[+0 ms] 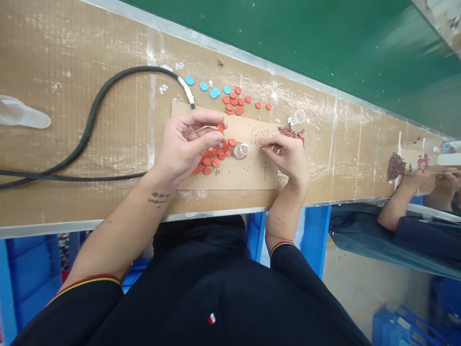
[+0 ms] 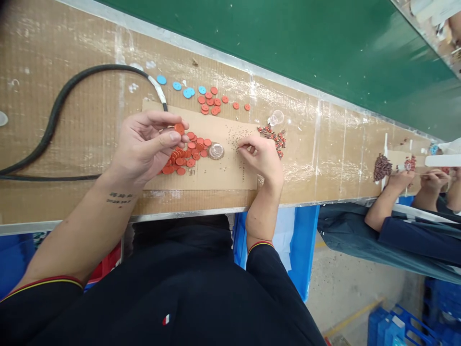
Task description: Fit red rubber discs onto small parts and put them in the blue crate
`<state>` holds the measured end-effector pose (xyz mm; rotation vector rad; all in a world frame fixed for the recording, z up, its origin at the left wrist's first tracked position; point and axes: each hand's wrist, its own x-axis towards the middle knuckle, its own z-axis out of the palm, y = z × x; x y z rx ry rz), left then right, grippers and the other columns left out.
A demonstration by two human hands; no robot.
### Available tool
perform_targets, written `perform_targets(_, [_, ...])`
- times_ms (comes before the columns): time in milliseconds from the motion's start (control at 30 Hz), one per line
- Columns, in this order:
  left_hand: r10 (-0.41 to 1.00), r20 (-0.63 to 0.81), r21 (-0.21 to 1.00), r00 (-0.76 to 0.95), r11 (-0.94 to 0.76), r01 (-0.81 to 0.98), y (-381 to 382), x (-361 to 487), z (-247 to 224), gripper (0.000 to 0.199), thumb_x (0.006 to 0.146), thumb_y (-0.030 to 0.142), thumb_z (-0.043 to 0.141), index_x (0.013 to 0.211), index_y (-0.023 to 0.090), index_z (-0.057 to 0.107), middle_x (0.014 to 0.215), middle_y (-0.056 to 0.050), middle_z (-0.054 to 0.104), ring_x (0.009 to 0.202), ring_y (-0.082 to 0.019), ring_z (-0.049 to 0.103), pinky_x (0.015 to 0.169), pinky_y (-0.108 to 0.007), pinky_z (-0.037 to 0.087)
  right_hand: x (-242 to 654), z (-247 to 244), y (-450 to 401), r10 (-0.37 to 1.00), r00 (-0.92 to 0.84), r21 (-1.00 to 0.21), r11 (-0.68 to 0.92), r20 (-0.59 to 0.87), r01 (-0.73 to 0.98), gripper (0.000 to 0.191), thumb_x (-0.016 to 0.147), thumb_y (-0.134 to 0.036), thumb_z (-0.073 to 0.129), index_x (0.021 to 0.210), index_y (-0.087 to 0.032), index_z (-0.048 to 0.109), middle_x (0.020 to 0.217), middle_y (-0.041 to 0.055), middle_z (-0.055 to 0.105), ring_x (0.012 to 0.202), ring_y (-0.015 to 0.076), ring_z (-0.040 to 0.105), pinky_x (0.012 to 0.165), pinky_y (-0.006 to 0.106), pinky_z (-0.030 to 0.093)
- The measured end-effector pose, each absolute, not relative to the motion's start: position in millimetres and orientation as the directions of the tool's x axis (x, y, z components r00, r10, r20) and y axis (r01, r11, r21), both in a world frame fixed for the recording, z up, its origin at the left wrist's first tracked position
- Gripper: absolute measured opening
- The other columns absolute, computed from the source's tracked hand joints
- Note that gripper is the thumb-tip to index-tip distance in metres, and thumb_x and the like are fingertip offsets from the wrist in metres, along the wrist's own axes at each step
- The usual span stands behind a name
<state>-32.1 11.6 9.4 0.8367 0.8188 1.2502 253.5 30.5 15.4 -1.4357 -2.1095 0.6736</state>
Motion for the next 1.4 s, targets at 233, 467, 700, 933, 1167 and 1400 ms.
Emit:
perform_targets(233, [0.992,-0.04,0.871,0.123,0.094,-0.482,12.4,-31.1,10.6,0.029,0.071,0.032,0.099,0.093,0.027,0.081,0.093,-0.002,0.08,0.076,-0.017,0.077,0.075,-0.031,0.068,247.5,13.9,31.1,0.943,-0.308,-0.598,0.322,0.129,0.734,0.014,0.083,-0.014,0.069,0.087,-0.023,0.078,0.08,-0.0009,0.078,0.066,0.012,0.066,0.07,0.03,0.058])
perform_targets(467, [0.994,-0.037,0.853,0.107,0.088,-0.514,13.0,-27.6,12.0,0.032,0.066,0.028,0.1,0.092,0.024,0.082,0.09,-0.001,0.08,0.072,-0.014,0.076,0.071,-0.025,0.067,253.0,16.9,27.9,0.849,-0.17,-0.652,0.498,0.5,0.571,0.002,0.092,-0.026,0.071,0.094,-0.027,0.073,0.088,-0.0014,0.077,0.082,0.015,0.075,0.07,0.032,0.064])
perform_targets(700, [0.98,-0.063,0.826,0.19,0.158,-0.541,1.6,-12.0,13.4,0.037,0.066,0.027,0.101,0.097,0.02,0.082,0.087,-0.003,0.081,0.076,-0.018,0.08,0.074,-0.03,0.069,210.6,15.8,20.7,0.631,0.016,-0.61,0.741,0.775,0.28,0.013,0.097,-0.035,0.074,0.098,-0.033,0.061,0.089,-0.005,0.066,0.079,0.0119,0.071,0.072,0.031,0.065])
perform_targets(933, [0.967,-0.013,0.766,0.254,0.173,-0.619,-2.3,-6.3,17.3,0.036,0.066,0.04,0.103,0.093,0.023,0.084,0.091,-0.003,0.083,0.082,-0.018,0.081,0.076,-0.027,0.069,180.8,13.8,10.9,0.638,-0.014,-0.625,0.758,0.77,0.187,0.018,0.098,-0.024,0.074,0.111,-0.033,0.065,0.092,-0.0044,0.068,0.084,0.0117,0.075,0.074,0.029,0.069])
perform_targets(1167, [0.948,-0.021,0.756,0.316,0.222,-0.616,-4.0,-4.5,11.4,0.038,0.072,0.041,0.1,0.099,0.022,0.082,0.092,-0.003,0.084,0.081,-0.018,0.082,0.076,-0.028,0.069,178.1,7.3,7.0,0.673,-0.052,-0.656,0.732,0.737,0.184,0.015,0.1,-0.036,0.071,0.115,-0.033,0.07,0.099,-0.0019,0.072,0.087,0.0133,0.077,0.071,0.03,0.071])
perform_targets(1400, [0.967,0.02,0.729,0.253,0.159,-0.666,-5.2,-2.8,14.1,0.029,0.071,0.033,0.101,0.093,0.026,0.084,0.088,0.0,0.084,0.08,-0.015,0.082,0.076,-0.023,0.069,174.4,15.4,6.0,0.63,-0.093,-0.616,0.774,0.771,0.147,0.013,0.098,-0.032,0.075,0.111,-0.032,0.074,0.093,-0.0045,0.073,0.088,0.0127,0.08,0.075,0.029,0.072])
